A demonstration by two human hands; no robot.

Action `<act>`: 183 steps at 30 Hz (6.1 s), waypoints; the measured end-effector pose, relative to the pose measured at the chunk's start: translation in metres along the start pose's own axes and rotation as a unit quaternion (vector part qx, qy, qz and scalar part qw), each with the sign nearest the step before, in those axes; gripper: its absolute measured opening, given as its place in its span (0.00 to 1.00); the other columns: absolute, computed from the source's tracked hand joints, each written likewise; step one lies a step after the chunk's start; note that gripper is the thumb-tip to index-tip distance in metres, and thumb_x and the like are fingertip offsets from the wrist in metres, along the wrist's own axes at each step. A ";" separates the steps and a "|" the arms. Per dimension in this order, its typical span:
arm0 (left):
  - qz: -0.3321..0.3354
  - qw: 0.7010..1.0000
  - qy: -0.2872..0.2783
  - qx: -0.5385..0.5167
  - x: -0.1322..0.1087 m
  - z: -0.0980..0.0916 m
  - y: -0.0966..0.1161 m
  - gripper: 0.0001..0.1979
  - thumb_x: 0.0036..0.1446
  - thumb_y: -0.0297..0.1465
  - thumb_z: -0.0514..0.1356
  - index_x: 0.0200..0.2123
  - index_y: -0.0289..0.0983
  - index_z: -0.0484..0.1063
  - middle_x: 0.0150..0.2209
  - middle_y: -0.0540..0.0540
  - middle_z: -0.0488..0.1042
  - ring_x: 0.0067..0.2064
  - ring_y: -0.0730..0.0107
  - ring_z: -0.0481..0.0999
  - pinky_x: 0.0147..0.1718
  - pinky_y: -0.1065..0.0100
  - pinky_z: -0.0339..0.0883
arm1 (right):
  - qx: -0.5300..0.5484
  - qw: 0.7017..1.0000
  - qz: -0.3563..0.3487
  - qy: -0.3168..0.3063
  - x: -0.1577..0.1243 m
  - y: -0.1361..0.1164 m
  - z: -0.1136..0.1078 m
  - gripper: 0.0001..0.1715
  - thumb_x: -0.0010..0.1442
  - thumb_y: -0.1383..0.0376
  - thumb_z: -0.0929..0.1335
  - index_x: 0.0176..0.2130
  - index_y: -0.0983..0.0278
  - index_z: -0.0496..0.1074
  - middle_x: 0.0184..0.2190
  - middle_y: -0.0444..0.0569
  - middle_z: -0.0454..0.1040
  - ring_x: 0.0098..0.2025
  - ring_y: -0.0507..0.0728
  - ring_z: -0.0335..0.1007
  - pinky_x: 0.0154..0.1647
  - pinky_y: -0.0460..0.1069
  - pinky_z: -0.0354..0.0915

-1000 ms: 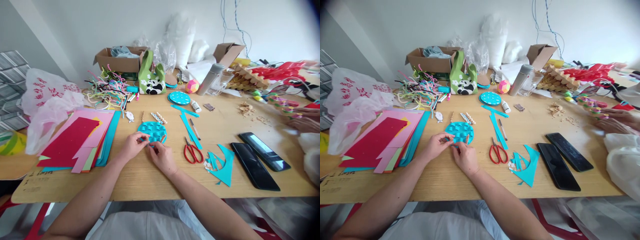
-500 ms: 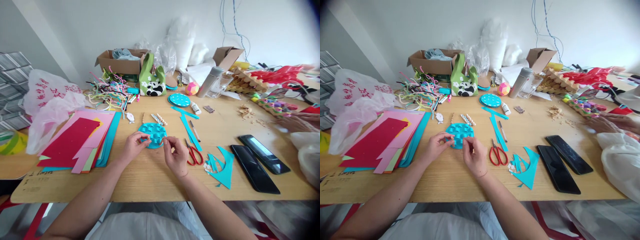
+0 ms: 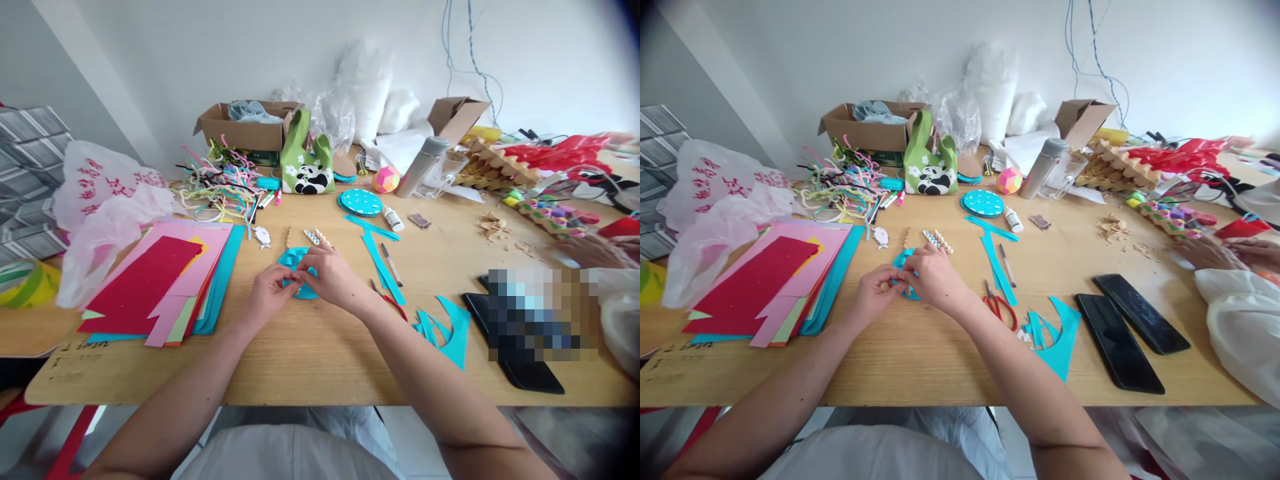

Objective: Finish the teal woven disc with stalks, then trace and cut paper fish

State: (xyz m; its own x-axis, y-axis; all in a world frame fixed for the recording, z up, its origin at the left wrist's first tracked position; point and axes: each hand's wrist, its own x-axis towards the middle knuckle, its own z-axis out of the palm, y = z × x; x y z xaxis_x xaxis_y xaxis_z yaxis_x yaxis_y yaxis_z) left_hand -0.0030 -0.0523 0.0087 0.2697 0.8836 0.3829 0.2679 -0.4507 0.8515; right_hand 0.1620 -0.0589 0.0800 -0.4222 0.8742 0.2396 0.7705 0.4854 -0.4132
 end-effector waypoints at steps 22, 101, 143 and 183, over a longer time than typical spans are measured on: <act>0.039 0.999 0.015 0.027 0.001 -0.004 0.001 0.06 0.52 0.27 0.62 0.24 0.38 0.75 0.29 0.48 0.76 0.33 0.70 0.74 0.34 0.68 0.67 | -0.085 0.991 0.010 -0.100 0.017 -0.009 -0.005 0.14 0.62 0.67 0.63 0.29 0.67 0.75 0.31 0.54 0.76 0.40 0.58 0.67 0.42 0.50 0.55; -0.162 0.983 0.079 -0.026 0.002 -0.006 -0.020 0.20 0.63 0.43 0.49 0.48 0.36 0.70 0.51 0.40 0.73 0.53 0.62 0.72 0.54 0.60 0.65 | -0.140 0.940 0.277 -0.141 0.050 0.136 0.011 0.13 0.58 0.68 0.62 0.36 0.70 0.74 0.40 0.61 0.77 0.42 0.61 0.72 0.33 0.48 0.56; -0.207 0.944 -0.008 -0.258 0.115 0.045 0.019 0.15 0.41 0.37 0.69 0.32 0.35 0.79 0.30 0.47 0.79 0.33 0.69 0.76 0.35 0.69 0.67 | 0.365 0.913 0.172 0.057 0.006 0.098 -0.007 0.13 0.56 0.57 0.69 0.29 0.64 0.69 0.24 0.43 0.71 0.27 0.50 0.64 0.27 0.46 0.59; -0.002 0.931 -0.261 0.256 0.100 0.040 0.008 0.20 0.57 0.23 0.54 0.51 0.40 0.72 0.45 0.42 0.72 0.49 0.61 0.72 0.49 0.60 0.67 | 0.344 0.895 0.284 0.016 -0.026 0.118 0.025 0.14 0.49 0.57 0.70 0.23 0.65 0.70 0.19 0.40 0.62 0.24 0.49 0.53 0.25 0.46 0.51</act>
State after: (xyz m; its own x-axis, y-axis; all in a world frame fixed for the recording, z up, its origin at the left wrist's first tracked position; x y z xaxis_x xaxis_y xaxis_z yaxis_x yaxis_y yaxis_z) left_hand 0.0629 0.0275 0.0396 0.6450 0.7632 0.0399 0.6393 -0.5674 0.5191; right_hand 0.2519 -0.0242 0.0033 -0.0327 0.9864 -0.1609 0.3747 -0.1372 -0.9169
